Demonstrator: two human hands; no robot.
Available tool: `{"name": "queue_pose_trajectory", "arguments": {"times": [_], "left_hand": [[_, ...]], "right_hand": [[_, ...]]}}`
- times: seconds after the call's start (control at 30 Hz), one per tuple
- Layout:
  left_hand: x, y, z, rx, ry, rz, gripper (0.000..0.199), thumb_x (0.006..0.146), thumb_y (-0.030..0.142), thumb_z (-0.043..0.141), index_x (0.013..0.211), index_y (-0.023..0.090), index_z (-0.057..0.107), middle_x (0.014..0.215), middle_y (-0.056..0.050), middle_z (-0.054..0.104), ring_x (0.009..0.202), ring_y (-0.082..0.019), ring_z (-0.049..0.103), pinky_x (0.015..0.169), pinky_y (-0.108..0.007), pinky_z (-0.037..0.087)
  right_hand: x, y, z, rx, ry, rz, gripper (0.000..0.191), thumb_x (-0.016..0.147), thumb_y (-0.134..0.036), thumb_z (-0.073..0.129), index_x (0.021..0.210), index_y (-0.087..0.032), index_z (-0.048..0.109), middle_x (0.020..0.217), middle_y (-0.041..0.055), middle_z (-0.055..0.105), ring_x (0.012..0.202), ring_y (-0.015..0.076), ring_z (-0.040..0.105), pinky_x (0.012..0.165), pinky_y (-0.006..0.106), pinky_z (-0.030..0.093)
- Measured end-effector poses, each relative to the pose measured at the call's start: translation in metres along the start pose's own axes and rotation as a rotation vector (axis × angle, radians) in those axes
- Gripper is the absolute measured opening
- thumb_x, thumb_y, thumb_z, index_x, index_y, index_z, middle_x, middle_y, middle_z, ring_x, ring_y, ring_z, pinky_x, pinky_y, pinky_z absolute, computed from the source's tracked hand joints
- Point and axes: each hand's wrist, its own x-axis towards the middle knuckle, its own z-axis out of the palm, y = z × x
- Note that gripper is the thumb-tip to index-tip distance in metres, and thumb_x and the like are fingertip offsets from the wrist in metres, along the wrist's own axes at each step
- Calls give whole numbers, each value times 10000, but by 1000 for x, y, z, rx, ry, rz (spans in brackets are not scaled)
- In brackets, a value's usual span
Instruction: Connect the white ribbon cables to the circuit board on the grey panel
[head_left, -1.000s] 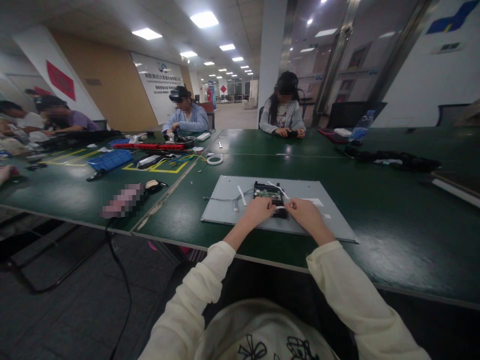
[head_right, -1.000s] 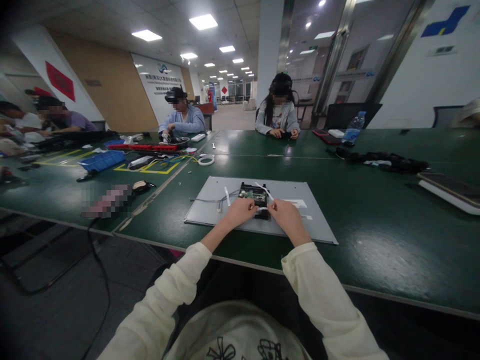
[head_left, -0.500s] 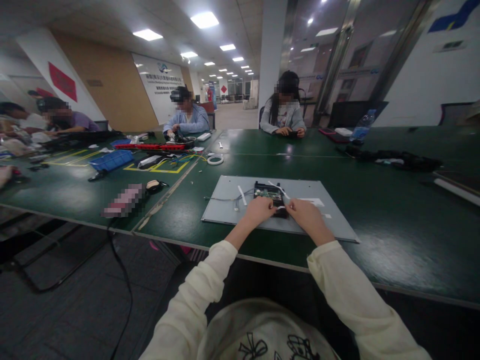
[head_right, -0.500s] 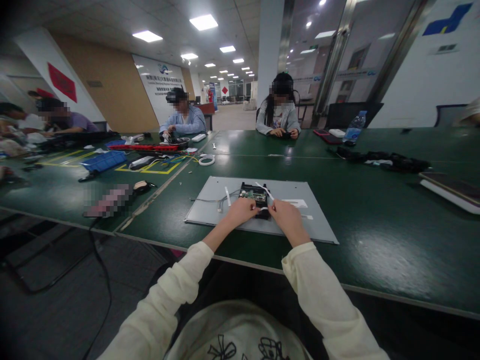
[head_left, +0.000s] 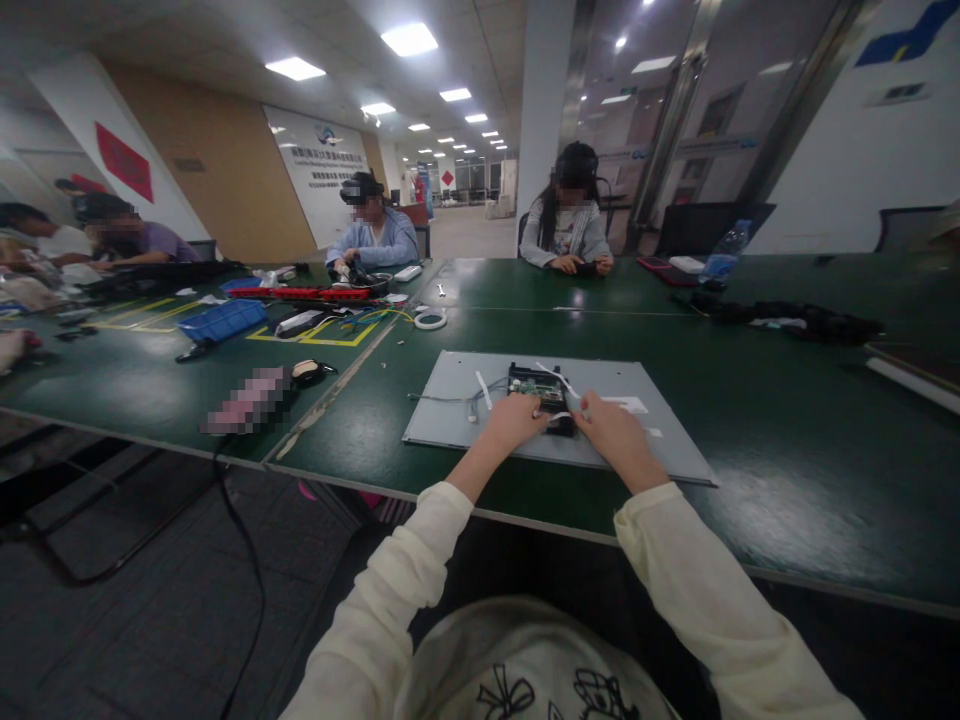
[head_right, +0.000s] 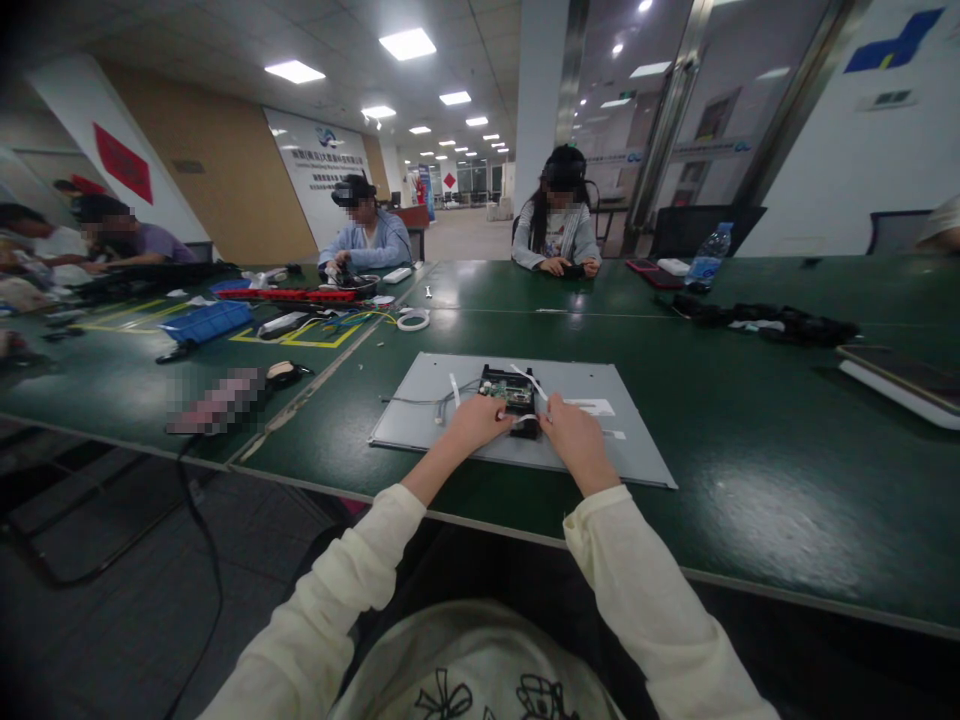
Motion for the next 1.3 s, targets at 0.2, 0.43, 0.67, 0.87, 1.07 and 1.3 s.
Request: {"name": "queue_pose_trajectory", "arguments": {"times": [0.2,0.43,0.67,0.87,1.07,1.3], "left_hand": [[-3,-5,-1,55,10,-14,254,832,367,488,842,172,650,842,-94,656,874,-231,608,753,-315,471],[-8,-13,-9,111,-10,-43,250,847,303,440,895,171,647,871,-103,652,872,-234,614,740,-327,478],[-11,-10,-12,128,14,-38,265,854,262,409,914,158,646,878,-112,659,849,-231,618,740,-326,471],[-3,0,-5,61,78,31,352,891,364,369,875,160,656,831,-109,665,824,-227,620,732,-321,465],[5,2,-2,57,2,120,306,846,394,470,822,160,665,811,-114,666,820,-250,621,733,-345,464],[5,4,-4,118,-24,108,308,855,393,454,844,168,664,836,-98,672,844,-234,622,739,-325,472]], "right_hand": [[-1,-1,-3,-10,-42,8,158,900,-258,420,1015,-161,469,818,92,638,782,214,627,569,251,317],[-2,-2,-5,-2,-47,12,160,912,-200,365,1029,-151,463,816,110,638,778,217,629,578,259,327],[-2,0,-4,48,-11,22,170,909,-225,380,1045,-162,459,817,102,643,771,212,629,592,259,333],[-4,-3,-2,30,30,19,268,891,-372,423,1070,-175,451,782,89,641,735,237,631,580,267,340],[-3,-2,1,4,46,3,268,886,-374,430,1069,-179,453,777,84,644,740,248,634,578,271,340],[-3,-1,-2,3,-1,9,230,899,-336,421,1067,-182,452,815,88,652,768,228,628,601,262,342]]}}
